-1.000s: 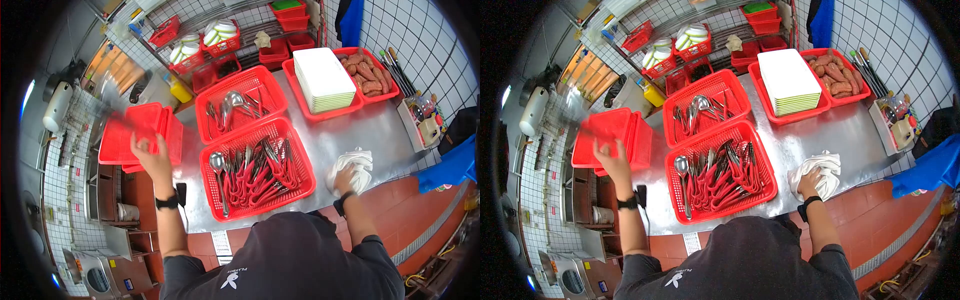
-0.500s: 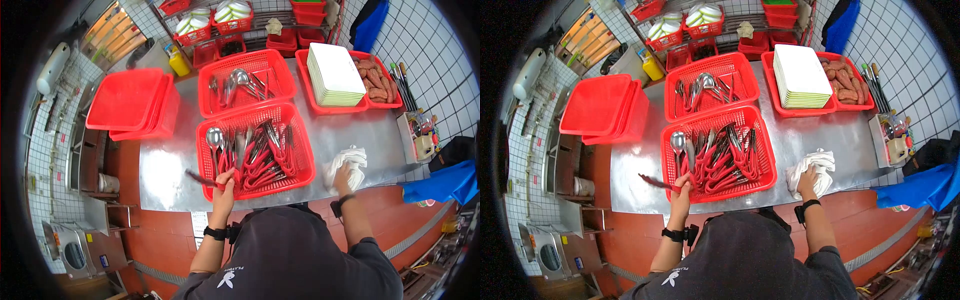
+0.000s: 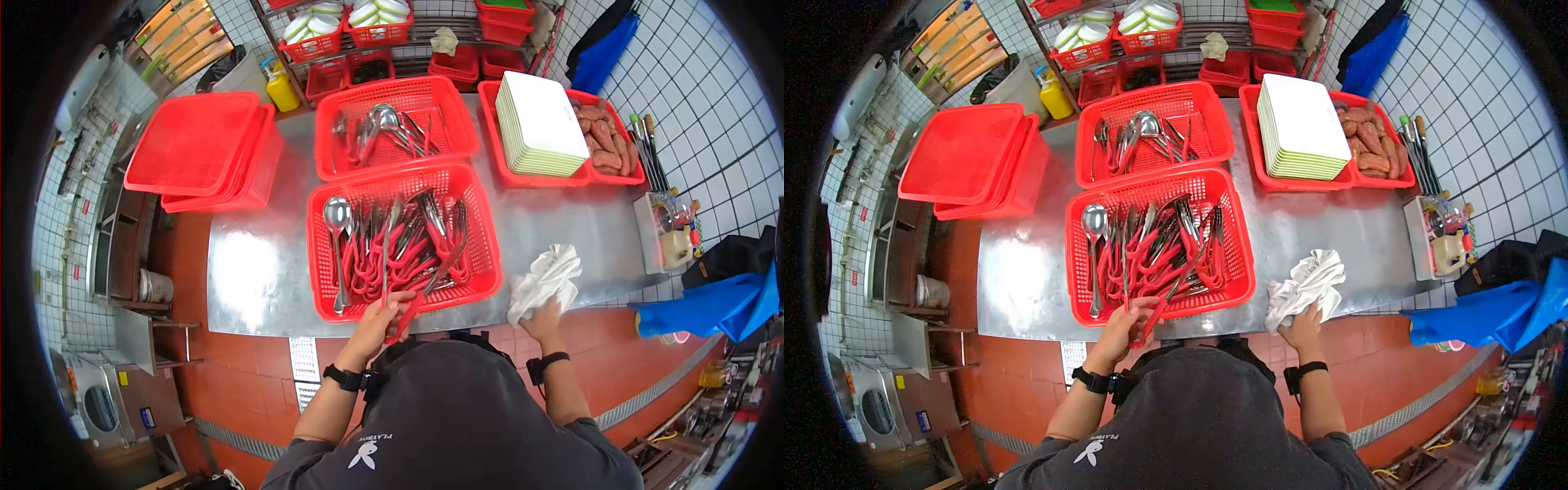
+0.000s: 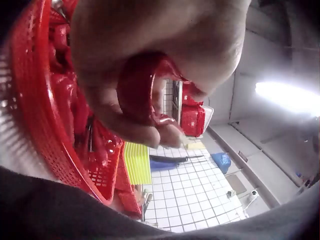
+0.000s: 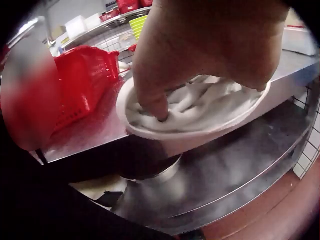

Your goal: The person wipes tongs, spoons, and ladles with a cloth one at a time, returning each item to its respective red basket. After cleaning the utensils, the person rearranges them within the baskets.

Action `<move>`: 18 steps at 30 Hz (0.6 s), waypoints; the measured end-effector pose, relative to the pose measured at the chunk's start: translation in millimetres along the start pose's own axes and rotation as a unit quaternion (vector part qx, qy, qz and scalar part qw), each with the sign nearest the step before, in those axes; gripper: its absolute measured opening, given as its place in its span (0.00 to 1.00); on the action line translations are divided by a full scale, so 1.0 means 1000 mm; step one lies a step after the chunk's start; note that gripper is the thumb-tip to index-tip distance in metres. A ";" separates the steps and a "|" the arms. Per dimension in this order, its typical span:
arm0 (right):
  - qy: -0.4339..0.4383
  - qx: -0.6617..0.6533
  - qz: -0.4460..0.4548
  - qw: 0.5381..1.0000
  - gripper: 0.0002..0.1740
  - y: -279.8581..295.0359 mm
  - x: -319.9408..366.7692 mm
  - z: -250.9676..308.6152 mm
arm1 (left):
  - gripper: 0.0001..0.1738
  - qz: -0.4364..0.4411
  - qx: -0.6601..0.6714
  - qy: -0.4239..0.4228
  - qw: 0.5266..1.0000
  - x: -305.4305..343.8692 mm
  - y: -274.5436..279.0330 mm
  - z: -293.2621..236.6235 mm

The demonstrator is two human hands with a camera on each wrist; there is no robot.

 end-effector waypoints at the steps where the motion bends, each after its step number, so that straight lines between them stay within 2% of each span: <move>1: -0.004 0.001 -0.002 1.000 0.42 -0.004 -0.003 -0.001 | 0.27 0.002 -0.008 -0.015 1.000 -0.002 -0.002 0.000; 3: -0.033 -0.049 -0.071 0.996 0.36 0.003 -0.011 0.000 | 0.26 0.004 -0.015 -0.025 1.000 -0.007 -0.005 0.000; 4: -0.049 -0.065 -0.028 0.996 0.30 0.007 -0.020 -0.001 | 0.26 0.000 -0.023 -0.036 0.999 -0.010 -0.006 -0.001; 5: -0.048 -0.061 -0.031 0.996 0.30 0.011 -0.026 -0.001 | 0.26 0.002 -0.020 -0.040 0.999 -0.012 -0.007 -0.003; 6: -0.086 -0.247 -0.001 0.965 0.24 0.015 -0.034 -0.003 | 0.28 0.003 -0.035 -0.051 0.998 -0.014 -0.010 -0.005; 7: -0.117 -0.419 0.031 0.900 0.18 0.021 -0.044 -0.007 | 0.30 0.002 -0.046 -0.064 0.997 -0.015 -0.015 -0.006; 8: -0.061 -0.508 -0.039 0.858 0.24 0.053 -0.036 0.008 | 0.29 0.000 -0.044 -0.053 0.998 -0.014 -0.023 -0.017; 9: -0.055 -0.494 -0.036 0.867 0.24 0.080 -0.031 0.018 | 0.29 -0.005 -0.027 -0.058 0.998 -0.015 -0.028 -0.022; 10: -0.030 -0.676 -0.010 0.737 0.27 0.102 -0.026 0.028 | 0.28 0.010 -0.044 -0.075 0.996 -0.014 -0.031 -0.025; 11: -0.008 -0.825 0.017 0.565 0.31 0.122 -0.015 0.041 | 0.26 0.023 -0.066 -0.091 0.993 -0.014 -0.033 -0.027; 12: -0.009 -0.821 0.025 0.570 0.31 0.141 -0.001 0.054 | 0.26 0.033 -0.072 -0.098 0.992 -0.015 -0.033 -0.029; 14: 0.120 -0.930 0.068 0.340 0.31 0.194 0.040 0.091 | 0.27 0.032 -0.084 -0.102 0.991 -0.016 -0.038 -0.030; 15: 0.157 -0.924 0.100 0.334 0.33 0.245 0.060 0.126 | 0.27 0.039 -0.101 -0.106 0.988 -0.017 -0.043 -0.032; 17: 0.178 -0.868 -0.087 0.455 0.31 0.311 0.098 0.184 | 0.27 0.049 -0.074 -0.108 0.990 -0.017 -0.060 -0.035; 18: 0.234 -0.842 -0.044 0.483 0.28 0.304 0.098 0.196 | 0.26 0.077 -0.074 -0.109 0.988 -0.018 -0.064 -0.034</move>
Point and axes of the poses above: each hand's wrist, its own x-axis away from the middle knuckle, its own y-axis out of the back of the hand, z = x × y, the point moved 2 cm from there along -x, towards the middle knuckle, and after that the axes turned 3 degrees about x, right-handed, at the moved point
